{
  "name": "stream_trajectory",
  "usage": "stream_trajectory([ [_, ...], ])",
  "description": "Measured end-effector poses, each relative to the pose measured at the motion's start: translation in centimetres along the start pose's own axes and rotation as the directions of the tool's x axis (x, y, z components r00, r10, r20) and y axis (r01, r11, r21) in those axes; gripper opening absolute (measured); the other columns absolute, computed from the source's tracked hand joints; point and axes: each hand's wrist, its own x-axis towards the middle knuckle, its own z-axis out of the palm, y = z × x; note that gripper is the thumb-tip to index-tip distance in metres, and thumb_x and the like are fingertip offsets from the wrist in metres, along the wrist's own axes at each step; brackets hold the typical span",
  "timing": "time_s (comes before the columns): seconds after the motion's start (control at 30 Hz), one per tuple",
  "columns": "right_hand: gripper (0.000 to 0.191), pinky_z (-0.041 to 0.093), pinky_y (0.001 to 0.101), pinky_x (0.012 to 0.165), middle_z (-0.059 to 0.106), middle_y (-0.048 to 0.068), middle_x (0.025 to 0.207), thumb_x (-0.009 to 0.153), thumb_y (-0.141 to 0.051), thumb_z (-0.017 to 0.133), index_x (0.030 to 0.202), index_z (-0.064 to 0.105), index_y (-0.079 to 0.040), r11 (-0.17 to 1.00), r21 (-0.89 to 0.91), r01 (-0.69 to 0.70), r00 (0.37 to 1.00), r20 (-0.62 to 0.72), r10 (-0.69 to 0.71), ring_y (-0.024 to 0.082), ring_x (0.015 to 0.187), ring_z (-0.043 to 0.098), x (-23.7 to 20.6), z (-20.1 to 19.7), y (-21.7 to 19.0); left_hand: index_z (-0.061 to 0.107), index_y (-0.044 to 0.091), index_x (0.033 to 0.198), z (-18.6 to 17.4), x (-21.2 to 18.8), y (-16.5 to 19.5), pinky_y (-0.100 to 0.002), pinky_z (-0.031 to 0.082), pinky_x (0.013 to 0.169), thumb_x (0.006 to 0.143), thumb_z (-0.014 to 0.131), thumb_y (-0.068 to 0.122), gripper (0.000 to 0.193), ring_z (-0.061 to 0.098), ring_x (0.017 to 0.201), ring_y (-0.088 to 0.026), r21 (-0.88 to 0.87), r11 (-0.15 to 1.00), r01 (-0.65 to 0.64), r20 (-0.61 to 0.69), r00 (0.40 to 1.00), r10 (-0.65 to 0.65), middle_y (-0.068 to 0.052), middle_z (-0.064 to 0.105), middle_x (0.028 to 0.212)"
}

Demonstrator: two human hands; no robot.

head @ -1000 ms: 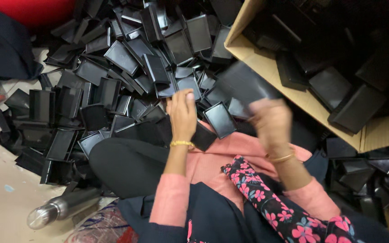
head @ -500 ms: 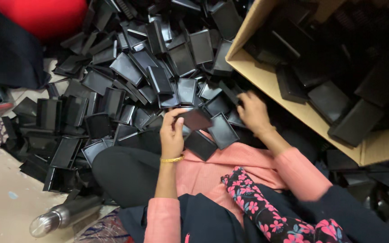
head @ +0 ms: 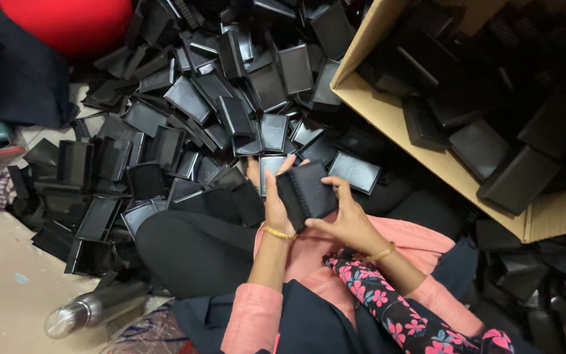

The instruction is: The person sits on the floor and repeatedly picks up two black plastic components, snaps them together, and places the assembled unit into a cardboard box to the right. The person continues this cycle for the duration of the clip.

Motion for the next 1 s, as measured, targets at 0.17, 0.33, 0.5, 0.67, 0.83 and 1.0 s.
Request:
stream_trajectory([
  [0.17,0.074,0.044,0.0376,0.110,0.056,0.013,0.140,0.088,-0.021,0.072,0.152,0.036,-0.011,0.774,0.626,-0.097,0.992,0.127,0.022,0.027,0.124,0.056,0.9,-0.9,0.1,0.046,0.004,0.152,-0.1,0.3,-0.5,-0.038,0.049,0.108,0.107,0.038,0.052,0.066,0.062,0.122,-0.022,0.217,0.975,-0.057,-0.046,0.997,0.068,-0.011,0.061,0.138],
  [0.33,0.072,0.034,0.0382,0.118,0.047,0.016,0.152,0.091,-0.015,0.071,0.155,0.038,-0.003,0.955,0.217,0.201,0.971,0.084,-0.224,0.028,0.142,0.045,0.0,0.3,-0.9,0.052,-0.001,0.147,-1.2,0.9,-1.3,-0.036,0.054,0.094,0.112,0.041,0.049,0.062,0.064,0.107,-0.022,0.265,0.951,-0.160,-0.076,0.980,0.186,-0.013,0.065,0.125],
  [0.5,0.076,0.039,0.0370,0.116,0.055,0.014,0.147,0.088,-0.019,0.072,0.155,0.039,-0.005,0.979,0.161,0.124,0.975,0.166,-0.151,0.024,0.136,0.054,-1.8,1.2,-3.3,0.040,0.024,0.146,-2.2,1.6,0.1,-0.030,0.057,0.082,0.100,0.038,0.049,0.053,0.064,0.095,-0.016,0.269,0.905,-0.331,-0.219,0.894,0.392,-0.003,0.066,0.127],
  [0.67,0.076,0.041,0.0366,0.114,0.055,0.015,0.148,0.084,-0.018,0.076,0.151,0.044,-0.004,0.979,0.004,0.202,0.979,-0.015,-0.202,0.024,0.135,0.055,-1.7,1.7,-4.1,0.055,0.004,0.147,-0.9,1.4,-0.3,-0.029,0.054,0.088,0.111,0.037,0.051,0.062,0.063,0.099,-0.017,0.380,0.884,-0.274,-0.179,0.915,0.361,-0.011,0.063,0.123],
  [0.83,0.074,0.038,0.0361,0.118,0.049,0.014,0.156,0.089,-0.011,0.073,0.155,0.041,-0.002,0.942,0.309,0.128,0.989,0.031,-0.144,0.023,0.142,0.048,-0.7,1.0,-3.1,0.039,0.016,0.151,0.9,0.6,0.2,-0.031,0.053,0.097,0.106,0.036,0.049,0.056,0.063,0.110,-0.016,0.394,0.862,-0.319,-0.165,0.898,0.407,-0.007,0.065,0.130],
  [1.0,0.077,0.036,0.0359,0.119,0.045,0.014,0.156,0.091,-0.010,0.071,0.158,0.036,-0.002,0.842,0.536,0.055,0.987,0.100,-0.127,0.023,0.142,0.046,-0.2,0.0,-2.4,0.051,0.004,0.151,2.2,0.0,0.7,-0.033,0.050,0.100,0.111,0.034,0.049,0.063,0.062,0.111,-0.017,0.365,0.883,-0.296,-0.095,0.931,0.352,-0.009,0.063,0.125],
])
